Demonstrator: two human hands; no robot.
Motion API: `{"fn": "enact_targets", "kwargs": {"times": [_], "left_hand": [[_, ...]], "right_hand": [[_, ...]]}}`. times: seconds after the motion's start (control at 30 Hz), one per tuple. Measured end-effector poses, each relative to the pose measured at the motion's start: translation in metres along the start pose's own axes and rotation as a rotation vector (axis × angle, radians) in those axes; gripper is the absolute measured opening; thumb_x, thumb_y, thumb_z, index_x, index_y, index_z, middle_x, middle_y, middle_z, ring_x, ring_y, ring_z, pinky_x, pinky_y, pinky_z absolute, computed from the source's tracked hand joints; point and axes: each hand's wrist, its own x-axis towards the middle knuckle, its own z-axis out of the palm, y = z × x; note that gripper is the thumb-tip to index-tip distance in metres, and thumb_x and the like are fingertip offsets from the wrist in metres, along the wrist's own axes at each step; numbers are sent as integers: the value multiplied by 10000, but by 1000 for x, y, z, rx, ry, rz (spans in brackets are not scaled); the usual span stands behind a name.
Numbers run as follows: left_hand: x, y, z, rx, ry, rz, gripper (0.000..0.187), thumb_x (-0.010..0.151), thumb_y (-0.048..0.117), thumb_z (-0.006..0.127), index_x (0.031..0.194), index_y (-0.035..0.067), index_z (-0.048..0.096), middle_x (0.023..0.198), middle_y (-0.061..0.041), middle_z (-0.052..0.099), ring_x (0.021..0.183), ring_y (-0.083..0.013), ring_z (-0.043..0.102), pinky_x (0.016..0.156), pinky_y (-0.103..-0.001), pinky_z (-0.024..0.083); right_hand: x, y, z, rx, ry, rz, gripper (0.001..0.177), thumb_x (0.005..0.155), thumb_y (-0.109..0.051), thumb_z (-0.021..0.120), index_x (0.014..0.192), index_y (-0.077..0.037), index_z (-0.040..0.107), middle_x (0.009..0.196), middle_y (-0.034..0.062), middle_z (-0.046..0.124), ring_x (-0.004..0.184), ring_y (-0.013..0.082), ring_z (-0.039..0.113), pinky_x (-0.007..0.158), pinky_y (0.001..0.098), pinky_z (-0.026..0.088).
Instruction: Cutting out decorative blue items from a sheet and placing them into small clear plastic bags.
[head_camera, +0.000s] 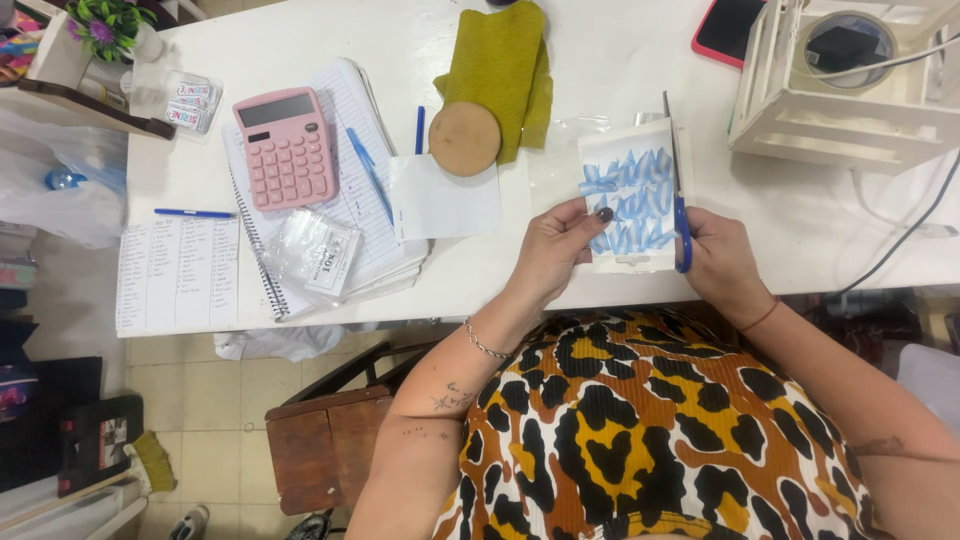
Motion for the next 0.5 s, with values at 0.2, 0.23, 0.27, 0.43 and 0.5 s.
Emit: {"fn": "enact_targets", "kwargs": {"times": [0.2, 0.23, 0.27, 0.43, 0.5], "left_hand": [[18, 36, -31, 287, -195, -87, 346, 837, 224, 774, 1098, -2, 759, 717, -64, 740, 506, -67, 558, 443, -165, 421], [19, 46, -36, 286, -195, -88, 346, 837, 224, 774, 1098, -2, 759, 717, -64, 740, 506, -67, 558, 443, -165, 421], [20, 56, -42, 312, -248, -91, 321, 849, 196, 769, 1093, -14, 757, 717, -51, 727, 510, -50, 527, 441, -155, 385], [27, 78, -60, 443, -359, -115, 283, 878, 137, 743, 1124, -2, 755, 728, -2, 699, 554, -28, 497, 474, -154, 350], [28, 81, -59, 541, -374, -119, 338, 852, 191, 765, 1124, -10, 758, 771, -37, 735, 574, -43, 520, 490, -165, 359]], "right_hand": [[19, 27, -34, -24, -258, 24, 302, 986, -279, 652, 991, 7, 751, 684, 110, 702, 617, 206, 642, 625, 293, 486], [18, 29, -45, -24, -259, 25, 302, 986, -279, 652, 991, 7, 751, 684, 110, 702, 617, 206, 642, 625, 293, 486], [17, 31, -55, -37, -336, 28, 403, 927, -395, 633, 916, -10, 749, 714, 113, 711, 654, 231, 651, 658, 310, 482], [2, -21, -75, -266, -524, 227, 298, 911, -293, 710, 821, -9, 704, 644, 102, 641, 618, 224, 552, 621, 324, 440], [0, -28, -73, -459, -573, 247, 411, 813, -471, 710, 843, -64, 757, 646, 106, 706, 648, 233, 631, 664, 333, 480]]}}
